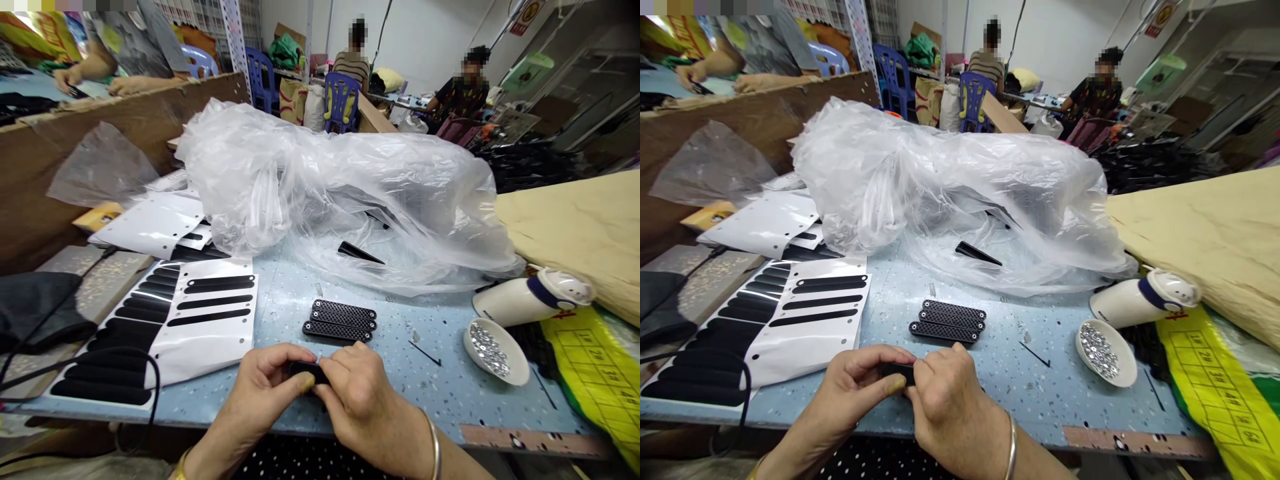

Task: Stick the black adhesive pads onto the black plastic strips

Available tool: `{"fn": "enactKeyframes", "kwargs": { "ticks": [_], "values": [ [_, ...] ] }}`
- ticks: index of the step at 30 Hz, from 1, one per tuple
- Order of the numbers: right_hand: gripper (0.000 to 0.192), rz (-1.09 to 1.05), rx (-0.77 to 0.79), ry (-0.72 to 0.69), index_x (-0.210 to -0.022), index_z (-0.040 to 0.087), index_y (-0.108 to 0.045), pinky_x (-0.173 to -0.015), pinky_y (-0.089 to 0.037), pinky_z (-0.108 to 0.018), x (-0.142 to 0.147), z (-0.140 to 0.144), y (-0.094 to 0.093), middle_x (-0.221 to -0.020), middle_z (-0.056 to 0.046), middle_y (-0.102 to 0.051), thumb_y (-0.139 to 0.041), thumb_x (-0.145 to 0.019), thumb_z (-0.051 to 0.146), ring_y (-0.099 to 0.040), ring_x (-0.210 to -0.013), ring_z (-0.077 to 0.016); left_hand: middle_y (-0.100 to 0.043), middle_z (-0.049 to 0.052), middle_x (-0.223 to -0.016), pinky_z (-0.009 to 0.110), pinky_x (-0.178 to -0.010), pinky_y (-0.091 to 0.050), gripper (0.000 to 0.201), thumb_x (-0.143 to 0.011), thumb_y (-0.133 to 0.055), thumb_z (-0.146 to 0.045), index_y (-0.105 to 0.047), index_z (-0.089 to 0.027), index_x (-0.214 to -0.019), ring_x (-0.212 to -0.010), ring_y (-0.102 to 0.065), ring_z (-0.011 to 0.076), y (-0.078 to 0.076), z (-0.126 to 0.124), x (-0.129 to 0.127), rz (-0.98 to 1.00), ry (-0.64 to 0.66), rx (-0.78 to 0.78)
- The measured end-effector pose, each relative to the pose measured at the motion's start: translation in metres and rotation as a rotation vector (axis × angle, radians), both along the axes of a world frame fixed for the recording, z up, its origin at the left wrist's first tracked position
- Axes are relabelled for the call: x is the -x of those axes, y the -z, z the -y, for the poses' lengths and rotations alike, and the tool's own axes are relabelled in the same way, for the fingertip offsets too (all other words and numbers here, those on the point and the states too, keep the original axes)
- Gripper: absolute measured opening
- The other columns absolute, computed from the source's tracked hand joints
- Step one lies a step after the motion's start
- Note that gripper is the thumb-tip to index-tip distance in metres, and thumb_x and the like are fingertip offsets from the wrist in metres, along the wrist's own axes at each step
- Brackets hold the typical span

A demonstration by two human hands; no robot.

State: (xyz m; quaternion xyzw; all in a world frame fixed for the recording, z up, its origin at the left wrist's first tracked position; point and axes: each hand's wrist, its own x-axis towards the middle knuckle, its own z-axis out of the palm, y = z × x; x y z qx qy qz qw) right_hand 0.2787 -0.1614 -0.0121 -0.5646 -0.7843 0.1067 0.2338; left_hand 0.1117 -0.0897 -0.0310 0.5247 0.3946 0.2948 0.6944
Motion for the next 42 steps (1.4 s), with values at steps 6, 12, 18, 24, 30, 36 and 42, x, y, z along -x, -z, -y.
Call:
{"fn": "enactKeyframes", "kwargs": {
  "ticks": [6,12,18,24,30,36,42],
  "values": [
    [0.021,0.053,-0.095,-0.046,-0.075,0.015,-0.059,-0.062,-0.033,-0.036,0.002,-0.002,-0.004,-0.068,-0.006,-0.060,-0.046,-0.089,0.008,-0.051,-0.065,-0.0194,-0.077,0.008,-0.084,0.032,-0.078,-0.055,0.008,-0.069,-0.075,-0.018,-0.076,-0.016,-0.077,-0.083,-0.070,0.0232,-0.001,-0.002,-0.004,0.029,0.005,-0.078],
    [0.011,0.052,-0.044,-0.032,-0.080,0.016,-0.060,-0.064,-0.033,-0.036,-0.001,-0.004,-0.002,-0.073,-0.005,-0.063,-0.053,-0.087,0.011,-0.054,-0.068,-0.0195,-0.076,0.007,-0.078,0.027,-0.070,-0.054,0.018,-0.082,-0.067,-0.030,-0.075,-0.016,-0.074,-0.074,-0.068,0.0195,0.001,-0.004,-0.008,-0.050,0.011,-0.149],
    [0.016,0.096,0.168,0.085,-0.072,0.017,-0.061,-0.064,-0.035,-0.032,-0.018,-0.016,0.015,-0.074,-0.002,-0.066,-0.073,-0.080,0.025,-0.058,-0.070,-0.0178,-0.076,0.003,-0.076,0.025,-0.060,-0.052,0.030,-0.090,-0.056,-0.038,-0.077,-0.019,-0.097,-0.064,-0.066,0.0181,0.004,-0.017,0.002,-0.297,-0.094,-0.349],
    [0.014,0.201,0.220,0.089,-0.078,0.018,-0.063,-0.068,-0.036,-0.032,-0.024,-0.019,0.023,-0.081,-0.002,-0.068,-0.072,-0.083,0.027,-0.058,-0.077,-0.0188,-0.077,0.004,-0.087,0.028,-0.075,-0.053,0.021,-0.088,-0.059,-0.030,-0.078,-0.021,-0.090,-0.079,-0.070,0.0221,0.009,-0.016,0.004,-0.326,0.004,-0.548],
    [0.018,0.142,0.132,0.044,-0.094,0.016,-0.066,-0.072,-0.042,-0.035,-0.024,-0.014,0.013,-0.081,-0.006,-0.068,-0.067,-0.088,0.033,-0.059,-0.079,-0.0208,-0.076,0.005,-0.082,0.027,-0.071,-0.053,0.024,-0.090,-0.055,-0.030,-0.077,-0.022,-0.090,-0.075,-0.069,0.0211,0.012,-0.012,-0.001,-0.319,0.086,-0.549],
    [0.023,-0.251,-0.194,0.413,-0.084,0.015,-0.071,-0.061,-0.046,-0.029,-0.080,0.012,0.004,-0.069,-0.005,-0.067,-0.052,-0.095,0.022,-0.059,-0.062,-0.0160,-0.079,0.004,-0.086,0.031,-0.075,-0.055,0.015,-0.080,-0.067,-0.032,-0.077,-0.023,-0.088,-0.079,-0.073,0.0243,0.025,-0.017,0.001,-0.377,-0.028,-0.595],
    [0.028,-0.420,0.063,0.563,-0.069,0.015,-0.071,-0.050,-0.044,-0.024,-0.082,0.038,0.041,-0.057,-0.002,-0.063,-0.057,-0.088,0.029,-0.056,-0.052,-0.0136,-0.078,0.007,-0.084,0.033,-0.071,-0.056,0.020,-0.076,-0.070,-0.037,-0.076,-0.021,-0.089,-0.076,-0.071,0.0245,0.039,-0.020,-0.014,-0.443,0.055,-0.729]
  ]
}}
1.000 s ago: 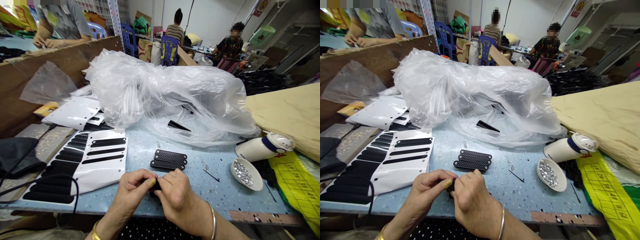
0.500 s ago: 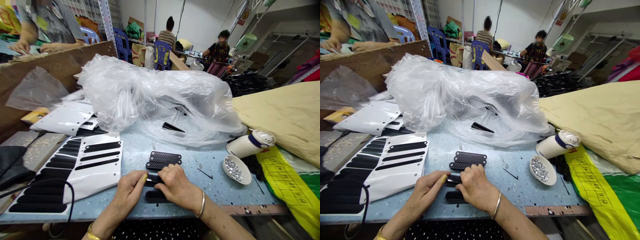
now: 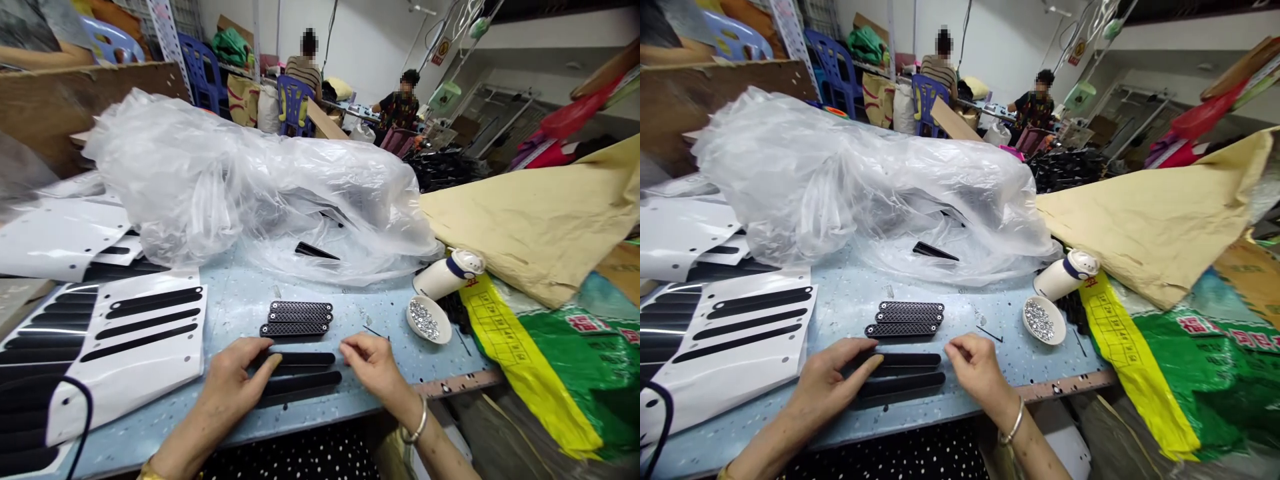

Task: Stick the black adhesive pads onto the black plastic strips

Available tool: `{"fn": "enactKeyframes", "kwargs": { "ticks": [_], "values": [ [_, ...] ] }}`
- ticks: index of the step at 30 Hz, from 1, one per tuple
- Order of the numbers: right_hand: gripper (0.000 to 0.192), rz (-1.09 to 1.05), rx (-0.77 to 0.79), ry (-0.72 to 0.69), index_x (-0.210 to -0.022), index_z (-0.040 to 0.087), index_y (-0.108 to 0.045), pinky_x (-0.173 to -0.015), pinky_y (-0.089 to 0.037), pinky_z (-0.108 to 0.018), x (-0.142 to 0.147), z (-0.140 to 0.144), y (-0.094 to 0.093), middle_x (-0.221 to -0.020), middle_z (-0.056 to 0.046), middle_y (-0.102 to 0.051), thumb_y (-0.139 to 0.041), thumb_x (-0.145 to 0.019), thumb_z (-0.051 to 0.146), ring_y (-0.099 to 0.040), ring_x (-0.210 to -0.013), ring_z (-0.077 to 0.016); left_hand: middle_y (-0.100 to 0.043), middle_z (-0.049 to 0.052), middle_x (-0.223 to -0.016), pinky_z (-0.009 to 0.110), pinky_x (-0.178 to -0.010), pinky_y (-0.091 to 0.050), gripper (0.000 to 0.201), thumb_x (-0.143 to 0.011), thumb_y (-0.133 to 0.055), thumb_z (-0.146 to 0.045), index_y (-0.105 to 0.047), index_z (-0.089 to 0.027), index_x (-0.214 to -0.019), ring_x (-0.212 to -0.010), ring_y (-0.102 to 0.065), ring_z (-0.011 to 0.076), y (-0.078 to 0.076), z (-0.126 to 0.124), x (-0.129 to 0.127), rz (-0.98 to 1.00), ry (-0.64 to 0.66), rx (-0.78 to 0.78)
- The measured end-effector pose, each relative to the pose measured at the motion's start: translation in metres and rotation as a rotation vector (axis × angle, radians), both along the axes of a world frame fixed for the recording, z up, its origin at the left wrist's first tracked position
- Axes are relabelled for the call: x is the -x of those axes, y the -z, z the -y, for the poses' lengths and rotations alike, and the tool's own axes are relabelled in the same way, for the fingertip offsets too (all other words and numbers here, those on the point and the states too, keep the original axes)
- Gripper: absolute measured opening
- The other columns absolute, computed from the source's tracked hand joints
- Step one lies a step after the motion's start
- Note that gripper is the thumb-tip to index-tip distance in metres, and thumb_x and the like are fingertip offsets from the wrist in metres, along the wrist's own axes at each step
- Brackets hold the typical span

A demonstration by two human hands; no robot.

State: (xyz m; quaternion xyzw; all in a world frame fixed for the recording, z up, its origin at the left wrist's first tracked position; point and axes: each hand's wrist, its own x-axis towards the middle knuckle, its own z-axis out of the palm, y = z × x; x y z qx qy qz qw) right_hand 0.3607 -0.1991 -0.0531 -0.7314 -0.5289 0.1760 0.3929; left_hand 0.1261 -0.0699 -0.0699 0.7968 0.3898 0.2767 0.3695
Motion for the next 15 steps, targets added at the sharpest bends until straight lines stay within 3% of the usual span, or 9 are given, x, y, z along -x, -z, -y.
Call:
{"fn": "enactKeyframes", "kwargs": {
  "ticks": [5,9,12,15],
  "values": [
    [0.027,-0.108,0.004,-0.044,-0.080,0.012,-0.074,-0.052,-0.046,-0.024,0.016,-0.003,0.013,-0.065,-0.005,-0.065,-0.051,-0.088,0.025,-0.059,-0.057,-0.0141,-0.077,0.007,-0.084,0.033,-0.070,-0.056,0.021,-0.080,-0.067,-0.037,-0.074,-0.020,-0.089,-0.077,-0.071,0.0240,-0.001,-0.002,0.000,-0.057,0.062,-0.087],
    [0.022,-0.225,-0.002,-0.065,-0.091,0.012,-0.074,-0.053,-0.050,-0.023,0.007,-0.002,0.014,-0.075,-0.007,-0.069,-0.057,-0.077,0.017,-0.064,-0.060,-0.0145,-0.076,0.008,-0.088,0.035,-0.074,-0.056,0.017,-0.083,-0.064,-0.028,-0.071,-0.019,-0.096,-0.081,-0.070,0.0237,-0.007,0.000,-0.001,0.006,0.110,-0.308],
    [0.022,-0.258,0.007,-0.108,-0.089,0.013,-0.074,-0.053,-0.051,-0.023,0.005,0.000,0.014,-0.074,-0.007,-0.069,-0.061,-0.071,0.014,-0.065,-0.062,-0.0156,-0.074,0.008,-0.090,0.035,-0.073,-0.054,0.018,-0.086,-0.056,-0.017,-0.068,-0.017,-0.100,-0.080,-0.067,0.0218,-0.016,0.001,-0.012,0.023,0.259,-0.426],
    [0.022,-0.240,-0.017,-0.122,-0.089,0.011,-0.074,-0.056,-0.052,-0.026,0.009,-0.001,0.015,-0.073,-0.008,-0.069,-0.063,-0.070,0.013,-0.064,-0.062,-0.0166,-0.073,0.008,-0.085,0.037,-0.069,-0.054,0.019,-0.082,-0.054,-0.011,-0.067,-0.016,-0.096,-0.075,-0.065,0.0225,-0.024,0.001,-0.028,-0.070,0.411,-0.434]
  ]
}}
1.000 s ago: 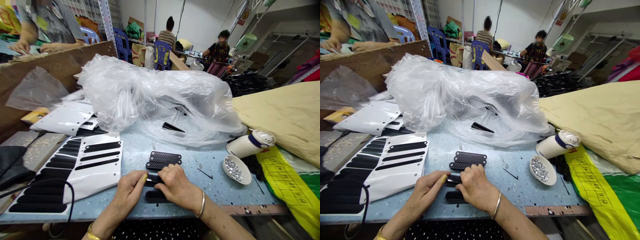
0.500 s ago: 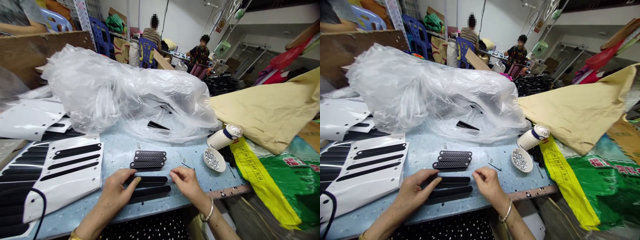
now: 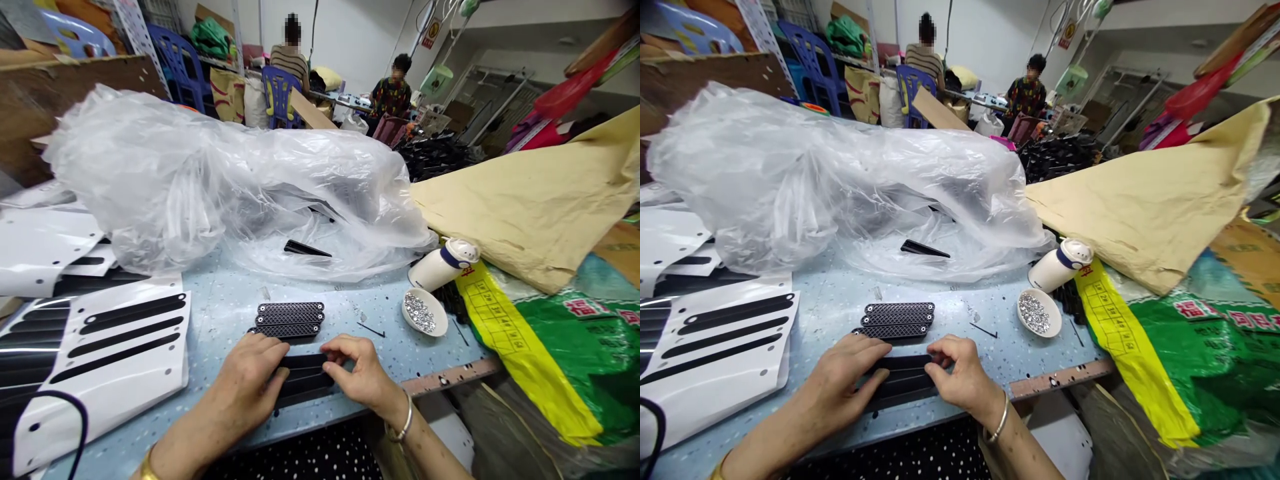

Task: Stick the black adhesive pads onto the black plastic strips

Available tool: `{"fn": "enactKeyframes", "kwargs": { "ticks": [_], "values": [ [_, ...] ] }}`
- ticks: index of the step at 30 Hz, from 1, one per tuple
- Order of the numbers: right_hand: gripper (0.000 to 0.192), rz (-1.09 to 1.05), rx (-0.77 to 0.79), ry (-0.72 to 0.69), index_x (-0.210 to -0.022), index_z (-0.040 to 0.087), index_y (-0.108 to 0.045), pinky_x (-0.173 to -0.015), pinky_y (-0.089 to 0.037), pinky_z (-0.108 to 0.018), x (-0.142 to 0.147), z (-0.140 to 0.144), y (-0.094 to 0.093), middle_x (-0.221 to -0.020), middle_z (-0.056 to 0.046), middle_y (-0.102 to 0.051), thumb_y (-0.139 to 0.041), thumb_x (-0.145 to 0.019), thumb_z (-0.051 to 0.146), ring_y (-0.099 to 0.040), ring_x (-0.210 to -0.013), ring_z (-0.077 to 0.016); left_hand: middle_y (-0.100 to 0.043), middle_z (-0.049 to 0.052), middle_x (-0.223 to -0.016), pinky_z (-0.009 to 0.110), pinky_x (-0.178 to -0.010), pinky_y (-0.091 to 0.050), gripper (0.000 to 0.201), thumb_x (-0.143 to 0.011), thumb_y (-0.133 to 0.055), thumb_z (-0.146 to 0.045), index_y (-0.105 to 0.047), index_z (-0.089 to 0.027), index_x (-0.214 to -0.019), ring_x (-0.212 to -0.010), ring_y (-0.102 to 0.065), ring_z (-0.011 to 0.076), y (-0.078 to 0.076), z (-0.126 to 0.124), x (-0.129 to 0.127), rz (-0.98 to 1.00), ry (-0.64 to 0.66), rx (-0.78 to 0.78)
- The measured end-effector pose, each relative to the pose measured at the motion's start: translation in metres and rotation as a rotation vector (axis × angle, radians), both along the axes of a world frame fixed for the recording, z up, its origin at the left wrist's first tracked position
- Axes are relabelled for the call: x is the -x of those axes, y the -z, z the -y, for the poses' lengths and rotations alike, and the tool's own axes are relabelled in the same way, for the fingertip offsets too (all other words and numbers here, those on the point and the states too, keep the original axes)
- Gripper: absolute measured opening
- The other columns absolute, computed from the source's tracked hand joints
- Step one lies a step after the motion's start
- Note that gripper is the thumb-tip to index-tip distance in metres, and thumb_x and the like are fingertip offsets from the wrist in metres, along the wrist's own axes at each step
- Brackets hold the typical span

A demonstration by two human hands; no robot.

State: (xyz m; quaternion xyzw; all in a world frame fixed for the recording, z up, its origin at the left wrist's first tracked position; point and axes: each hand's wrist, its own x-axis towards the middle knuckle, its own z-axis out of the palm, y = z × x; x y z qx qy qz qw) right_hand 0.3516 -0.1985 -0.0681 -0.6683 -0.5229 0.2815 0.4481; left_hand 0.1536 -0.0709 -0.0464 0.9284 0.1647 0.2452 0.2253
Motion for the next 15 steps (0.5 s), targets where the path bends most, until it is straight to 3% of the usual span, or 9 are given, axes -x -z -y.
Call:
{"fn": "enactKeyframes", "kwargs": {
  "ticks": [4,8,15],
  "values": [
    [0.026,-0.005,-0.057,-0.023,-0.095,0.010,-0.075,-0.060,-0.054,-0.028,0.000,0.000,0.000,-0.076,-0.009,-0.069,-0.064,-0.071,0.012,-0.064,-0.064,-0.0170,-0.071,0.007,-0.082,0.035,-0.068,-0.054,0.020,-0.078,-0.057,-0.009,-0.067,-0.018,-0.093,-0.075,-0.065,0.0227,0.001,-0.001,-0.014,-0.104,0.073,0.022],
    [0.029,-0.035,-0.040,-0.066,-0.098,0.012,-0.075,-0.058,-0.053,-0.026,-0.008,-0.002,0.001,-0.076,-0.007,-0.070,-0.066,-0.071,0.009,-0.063,-0.061,-0.0149,-0.071,0.006,-0.083,0.031,-0.069,-0.053,0.025,-0.083,-0.053,-0.007,-0.066,-0.019,-0.100,-0.075,-0.066,0.0202,0.008,0.000,-0.019,-0.097,0.131,0.056],
    [0.033,-0.026,-0.107,-0.092,-0.107,0.015,-0.073,-0.054,-0.051,-0.024,-0.014,-0.010,0.009,-0.081,-0.007,-0.071,-0.070,-0.075,0.012,-0.062,-0.064,-0.0146,-0.073,0.007,-0.094,0.033,-0.073,-0.055,0.025,-0.090,-0.049,-0.008,-0.063,-0.018,-0.108,-0.081,-0.068,0.0203,0.019,0.004,-0.020,0.011,0.068,0.052]
  ]
}}
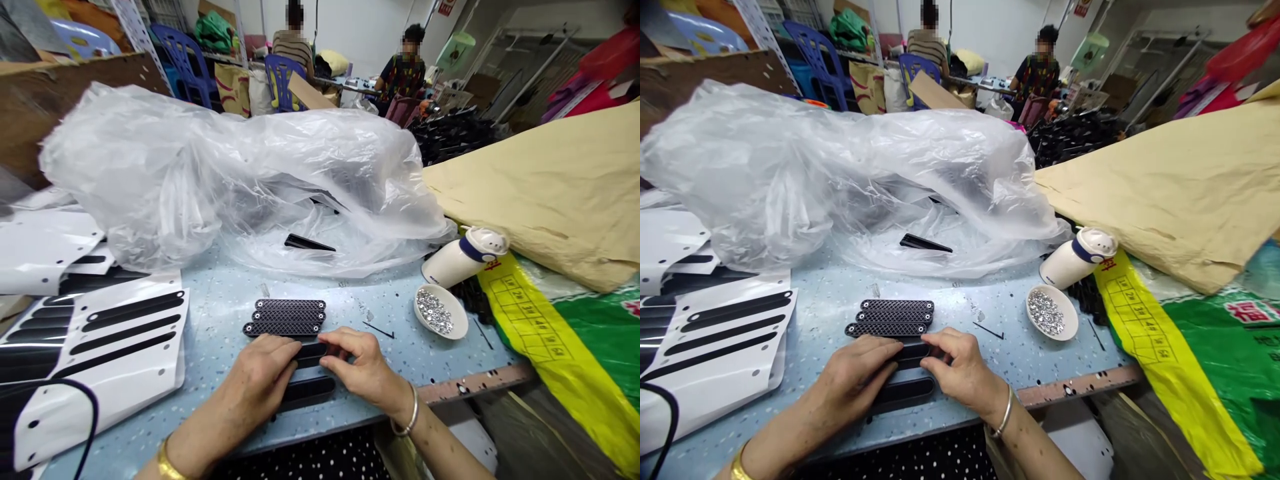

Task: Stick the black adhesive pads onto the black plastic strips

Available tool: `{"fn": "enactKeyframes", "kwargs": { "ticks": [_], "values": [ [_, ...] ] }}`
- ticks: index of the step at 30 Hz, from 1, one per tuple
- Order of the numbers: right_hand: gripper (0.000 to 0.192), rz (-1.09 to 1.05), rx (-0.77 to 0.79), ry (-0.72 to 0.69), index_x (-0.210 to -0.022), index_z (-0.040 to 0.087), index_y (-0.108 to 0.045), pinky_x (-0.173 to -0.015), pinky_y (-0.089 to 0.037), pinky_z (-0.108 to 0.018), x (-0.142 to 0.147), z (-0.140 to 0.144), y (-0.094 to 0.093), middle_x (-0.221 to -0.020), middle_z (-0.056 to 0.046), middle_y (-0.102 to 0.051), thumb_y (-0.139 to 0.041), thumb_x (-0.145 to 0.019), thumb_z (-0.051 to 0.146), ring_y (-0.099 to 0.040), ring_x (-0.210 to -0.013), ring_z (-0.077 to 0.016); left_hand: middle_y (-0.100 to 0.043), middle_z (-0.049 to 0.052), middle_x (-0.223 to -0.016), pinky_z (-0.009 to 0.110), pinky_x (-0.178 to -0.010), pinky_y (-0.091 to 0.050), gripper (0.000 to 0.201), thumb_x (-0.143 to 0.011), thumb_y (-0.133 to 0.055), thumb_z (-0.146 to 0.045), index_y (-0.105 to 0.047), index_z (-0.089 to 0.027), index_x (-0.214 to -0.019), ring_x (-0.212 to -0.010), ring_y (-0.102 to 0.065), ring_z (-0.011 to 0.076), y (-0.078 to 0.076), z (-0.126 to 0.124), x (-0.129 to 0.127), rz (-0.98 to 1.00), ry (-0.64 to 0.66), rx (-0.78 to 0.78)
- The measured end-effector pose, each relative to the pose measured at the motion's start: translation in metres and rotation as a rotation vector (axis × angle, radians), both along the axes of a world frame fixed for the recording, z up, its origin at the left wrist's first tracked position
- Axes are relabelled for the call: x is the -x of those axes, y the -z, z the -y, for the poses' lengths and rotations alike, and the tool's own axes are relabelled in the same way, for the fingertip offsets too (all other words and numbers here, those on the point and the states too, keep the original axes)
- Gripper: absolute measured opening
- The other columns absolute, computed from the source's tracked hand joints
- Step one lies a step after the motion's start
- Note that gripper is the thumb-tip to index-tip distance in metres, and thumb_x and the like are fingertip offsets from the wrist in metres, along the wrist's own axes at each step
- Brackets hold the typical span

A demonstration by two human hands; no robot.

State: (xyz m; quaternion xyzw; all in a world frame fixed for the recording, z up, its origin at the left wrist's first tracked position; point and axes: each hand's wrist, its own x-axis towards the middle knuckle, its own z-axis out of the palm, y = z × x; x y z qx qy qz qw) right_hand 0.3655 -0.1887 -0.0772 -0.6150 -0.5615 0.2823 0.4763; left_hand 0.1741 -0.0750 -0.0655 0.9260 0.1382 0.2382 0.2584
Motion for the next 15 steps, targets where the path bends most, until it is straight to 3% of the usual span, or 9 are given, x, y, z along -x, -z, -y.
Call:
{"fn": "enactKeyframes", "kwargs": {
  "ticks": [4,8,12,15],
  "values": [
    [0.028,0.049,-0.045,-0.029,-0.107,0.017,-0.074,-0.057,-0.052,-0.027,-0.0007,-0.0002,0.0033,-0.085,-0.007,-0.072,-0.068,-0.079,0.013,-0.063,-0.066,-0.0152,-0.073,0.008,-0.104,0.034,-0.079,-0.057,0.031,-0.089,-0.056,-0.012,-0.058,-0.018,-0.119,-0.090,-0.069,0.0213,0.0019,0.0021,0.0002,-0.011,-0.005,0.039],
    [0.029,0.029,-0.062,-0.038,-0.108,0.019,-0.074,-0.054,-0.052,-0.025,-0.0016,0.0003,0.0046,-0.089,-0.007,-0.074,-0.070,-0.080,0.014,-0.064,-0.066,-0.0150,-0.073,0.009,-0.106,0.035,-0.079,-0.057,0.032,-0.092,-0.051,-0.011,-0.058,-0.019,-0.122,-0.090,-0.069,0.0212,0.0019,0.0017,-0.0016,-0.037,0.029,0.037],
    [0.028,0.041,-0.115,-0.034,-0.108,0.021,-0.074,-0.073,-0.058,-0.032,-0.0009,0.0001,0.0050,-0.093,-0.007,-0.076,-0.070,-0.082,0.013,-0.070,-0.081,-0.0188,-0.073,0.010,-0.104,0.034,-0.077,-0.057,0.030,-0.093,-0.047,-0.008,-0.059,-0.016,-0.119,-0.088,-0.070,0.0209,-0.0001,0.0016,-0.0045,0.012,0.055,0.002],
    [0.027,0.083,-0.150,-0.029,-0.108,0.021,-0.074,-0.076,-0.058,-0.034,0.0010,0.0004,0.0049,-0.094,-0.007,-0.076,-0.068,-0.083,0.012,-0.071,-0.082,-0.0194,-0.074,0.013,-0.101,0.035,-0.073,-0.058,0.027,-0.092,-0.046,-0.005,-0.061,-0.012,-0.114,-0.084,-0.071,0.0219,-0.0006,0.0022,-0.0066,0.062,0.058,-0.061]
  ]
}}
